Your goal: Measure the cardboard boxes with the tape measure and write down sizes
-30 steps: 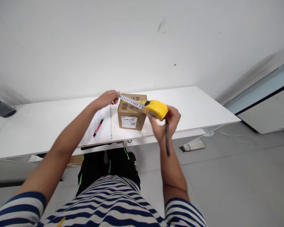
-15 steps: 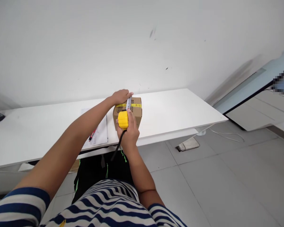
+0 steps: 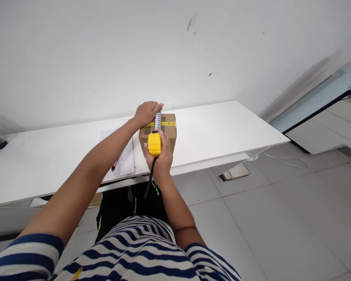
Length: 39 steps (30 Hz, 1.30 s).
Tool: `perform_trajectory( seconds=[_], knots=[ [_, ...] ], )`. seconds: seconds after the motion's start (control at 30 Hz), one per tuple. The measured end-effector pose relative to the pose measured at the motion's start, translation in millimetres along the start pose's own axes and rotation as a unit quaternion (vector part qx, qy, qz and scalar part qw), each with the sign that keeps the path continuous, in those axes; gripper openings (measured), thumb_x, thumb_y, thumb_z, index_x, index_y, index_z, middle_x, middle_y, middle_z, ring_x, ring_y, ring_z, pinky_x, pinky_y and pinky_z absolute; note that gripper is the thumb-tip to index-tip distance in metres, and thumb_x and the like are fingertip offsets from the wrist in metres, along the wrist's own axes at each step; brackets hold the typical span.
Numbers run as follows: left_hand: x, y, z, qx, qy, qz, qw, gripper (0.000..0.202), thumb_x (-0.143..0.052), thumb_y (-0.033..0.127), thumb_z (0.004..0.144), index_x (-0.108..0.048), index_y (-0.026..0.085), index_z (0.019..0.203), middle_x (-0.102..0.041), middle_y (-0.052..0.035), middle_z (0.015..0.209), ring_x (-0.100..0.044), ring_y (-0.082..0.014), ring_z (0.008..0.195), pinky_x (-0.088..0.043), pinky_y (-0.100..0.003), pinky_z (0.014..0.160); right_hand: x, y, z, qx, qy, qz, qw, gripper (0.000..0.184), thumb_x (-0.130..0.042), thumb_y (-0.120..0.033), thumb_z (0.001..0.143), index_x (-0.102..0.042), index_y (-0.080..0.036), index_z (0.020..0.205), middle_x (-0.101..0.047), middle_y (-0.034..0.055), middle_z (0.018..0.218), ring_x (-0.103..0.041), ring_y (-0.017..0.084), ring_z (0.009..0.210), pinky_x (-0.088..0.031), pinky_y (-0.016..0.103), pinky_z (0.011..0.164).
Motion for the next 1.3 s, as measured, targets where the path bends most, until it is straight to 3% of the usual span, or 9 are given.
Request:
perform_trajectory(
  seconds=[0.13,0.27,0.4,0.5,0.6,0.77,0.93,1.2,1.3],
  knots=[
    [31.8,32,-43,-0.024,0.068,-0.035,0.997,0.045,-0.039,0.048,0.113,-0.049,0.023,0.077,-0.060,-0.0073,0.089,-0.061,-0.0267,0.104,-0.042,-0.038,0.094,12,10,-16,0.030,0.015,0.003,0.999,0.076,-0.071,-0.059,0.094,-0.047,-0.030,0.160,-0.059,0.0177,0.156,-0.059,0.035,0.149,-0.046,0.064,0.128],
    [36.2,75,-107,-0.070,-0.083,-0.059,0.992,0.049,-0.047,0.048,0.111,-0.045,0.021,0.070,-0.056,-0.0056,0.078,-0.061,-0.0237,0.086,-0.042,-0.039,0.084,37,23,-40,0.056,0.078,-0.028,0.995,0.075,-0.081,-0.062,0.086,-0.058,-0.029,0.150,-0.065,0.0179,0.145,-0.063,0.038,0.142,-0.053,0.064,0.122],
    [18.5,86,-136,-0.131,-0.191,-0.088,0.969,0.050,-0.040,0.061,0.110,-0.063,0.022,0.089,-0.071,-0.0094,0.098,-0.066,-0.0260,0.095,-0.047,-0.041,0.088,51,40,-54,-0.021,0.078,-0.009,0.997,0.080,-0.080,-0.067,0.083,-0.058,-0.029,0.151,-0.071,0.0139,0.131,-0.072,0.036,0.127,-0.062,0.060,0.111],
    [6.0,71,-126,-0.160,-0.148,-0.073,0.973,0.055,-0.047,0.071,0.104,-0.069,0.024,0.124,-0.070,-0.0137,0.137,-0.062,-0.0341,0.131,-0.045,-0.047,0.113,56,47,-59,-0.072,0.084,0.007,0.994,0.082,-0.080,-0.068,0.083,-0.057,-0.030,0.152,-0.072,0.0124,0.129,-0.073,0.035,0.126,-0.064,0.057,0.106],
    [-3.1,40,-107,-0.144,-0.075,0.014,0.987,0.082,-0.075,0.068,0.089,-0.055,0.023,0.155,-0.044,-0.0175,0.173,-0.037,-0.0436,0.160,-0.028,-0.057,0.133,61,50,-59,-0.071,0.092,0.017,0.993,0.081,-0.085,-0.063,0.079,-0.060,-0.027,0.148,-0.072,0.0127,0.126,-0.073,0.033,0.124,-0.065,0.050,0.103],
    [-5.1,-20,-77,-0.039,-0.033,0.117,0.992,0.125,-0.088,0.057,0.078,-0.022,0.016,0.176,-0.013,-0.0215,0.187,-0.007,-0.0472,0.173,-0.010,-0.062,0.139,58,52,-54,-0.102,0.111,0.082,0.985,0.084,-0.091,-0.060,0.073,-0.059,-0.024,0.141,-0.069,0.0119,0.129,-0.072,0.027,0.114,-0.063,0.047,0.102],
    [-17.3,-44,-62,-0.033,-0.067,0.097,0.992,0.118,-0.077,0.060,0.087,-0.015,0.020,0.179,0.006,-0.0183,0.188,-0.028,-0.0464,0.167,-0.037,-0.060,0.130,47,45,-53,-0.171,0.112,0.132,0.970,0.074,-0.086,-0.059,0.080,-0.059,-0.023,0.139,-0.069,0.0120,0.132,-0.072,0.022,0.101,-0.062,0.050,0.101],
    [-75.9,-97,-144,-0.056,-0.019,0.042,0.997,0.101,-0.061,0.069,0.096,-0.023,0.021,0.176,-0.009,-0.0227,0.187,-0.029,-0.0427,0.170,-0.042,-0.064,0.128,54,65,-42,-0.175,0.168,0.133,0.961,0.058,-0.083,-0.061,0.080,-0.070,-0.021,0.119,-0.077,0.0098,0.117,-0.076,0.028,0.108,-0.058,0.056,0.106],
    [-74.0,-97,-173,-0.037,0.024,0.030,0.999,0.095,-0.057,0.073,0.096,-0.030,0.022,0.172,-0.024,-0.0231,0.184,-0.024,-0.0410,0.172,-0.032,-0.064,0.135,53,82,-24,-0.215,0.207,0.165,0.940,0.062,-0.079,-0.066,0.078,-0.069,-0.021,0.121,-0.079,0.0104,0.120,-0.076,0.029,0.117,-0.060,0.050,0.102]
  ],
)
Point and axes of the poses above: each hand's wrist, its own z-axis towards the middle knuckle, its own x-axis out of the back of the hand, y = z × x, the point moved 5 cm from there along z, towards the middle knuckle
